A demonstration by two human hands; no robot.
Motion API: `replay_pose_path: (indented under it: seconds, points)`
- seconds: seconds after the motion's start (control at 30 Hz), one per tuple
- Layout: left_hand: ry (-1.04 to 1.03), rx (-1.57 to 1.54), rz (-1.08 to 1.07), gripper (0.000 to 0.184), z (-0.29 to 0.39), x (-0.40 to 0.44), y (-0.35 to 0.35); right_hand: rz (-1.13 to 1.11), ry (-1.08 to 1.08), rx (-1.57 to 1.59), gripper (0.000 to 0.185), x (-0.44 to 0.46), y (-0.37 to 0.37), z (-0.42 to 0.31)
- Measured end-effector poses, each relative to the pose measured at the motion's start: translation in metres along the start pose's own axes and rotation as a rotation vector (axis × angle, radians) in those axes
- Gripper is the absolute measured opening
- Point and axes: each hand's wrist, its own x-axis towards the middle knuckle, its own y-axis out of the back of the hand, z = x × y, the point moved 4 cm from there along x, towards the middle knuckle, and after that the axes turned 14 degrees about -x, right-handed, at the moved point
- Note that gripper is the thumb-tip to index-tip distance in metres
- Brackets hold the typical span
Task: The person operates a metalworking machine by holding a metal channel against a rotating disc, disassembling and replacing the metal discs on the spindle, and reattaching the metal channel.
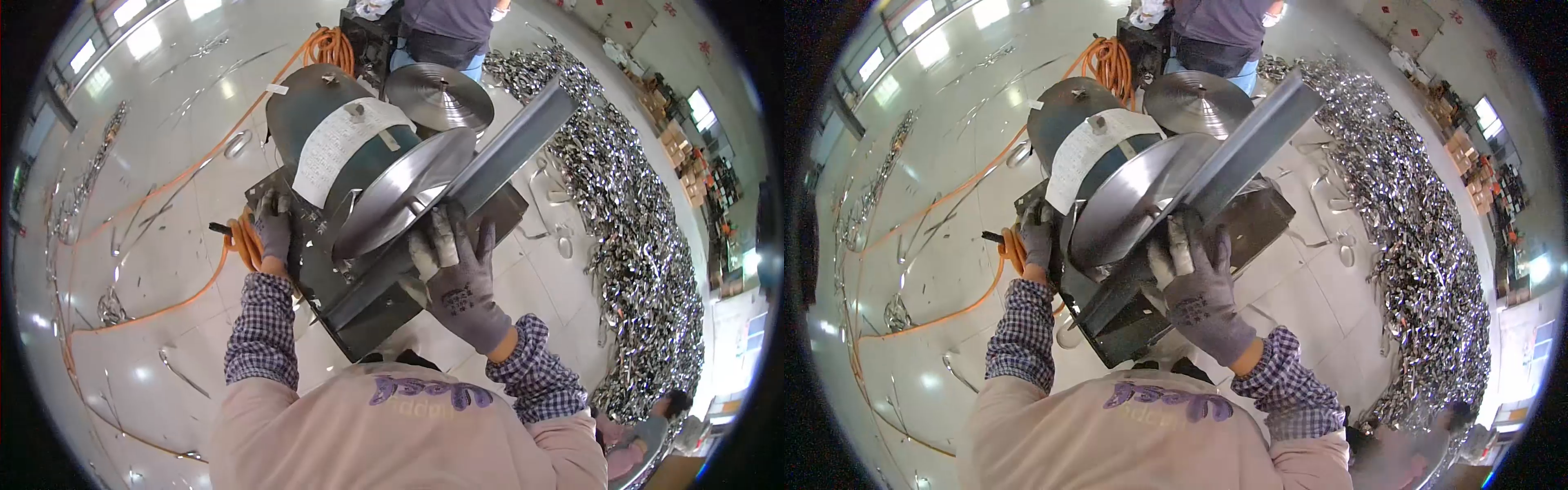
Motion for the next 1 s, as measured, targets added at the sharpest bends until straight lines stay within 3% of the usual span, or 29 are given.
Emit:
replay_pose_path:
  seconds: [0.13,0.2,0.27,0.37,0.47,0.6,1.0]
  points:
    - [-0.098,-0.272,-0.138,0.03,0.037,-0.046,0.018,-0.019,-0.009,-0.049,0.058,0.003,0.002,-0.005]
    - [0.156,-0.872,-0.313,0.029,0.025,-0.1,0.029,-0.057,0.002,-0.07,0.058,0.004,0.001,-0.004]
    - [-0.109,-0.589,-0.512,0.026,0.077,-0.13,0.059,-0.016,0.008,-0.108,0.059,0.002,-0.001,-0.006]
    - [-0.371,-0.38,-0.583,0.031,0.099,-0.155,0.072,-0.011,0.007,-0.109,0.065,0.0,-0.004,-0.007]
    - [-0.36,-0.209,-0.584,0.03,0.08,-0.173,0.072,-0.107,-0.001,-0.14,0.065,0.003,-0.003,-0.009]
    - [-0.304,-0.247,-0.578,0.029,0.066,-0.178,0.074,-0.129,0.012,-0.174,0.062,0.003,-0.002,-0.012]
    - [-0.399,-0.246,-0.598,0.034,0.055,-0.177,0.073,-0.149,0.029,-0.252,0.057,0.004,-0.002,-0.014]
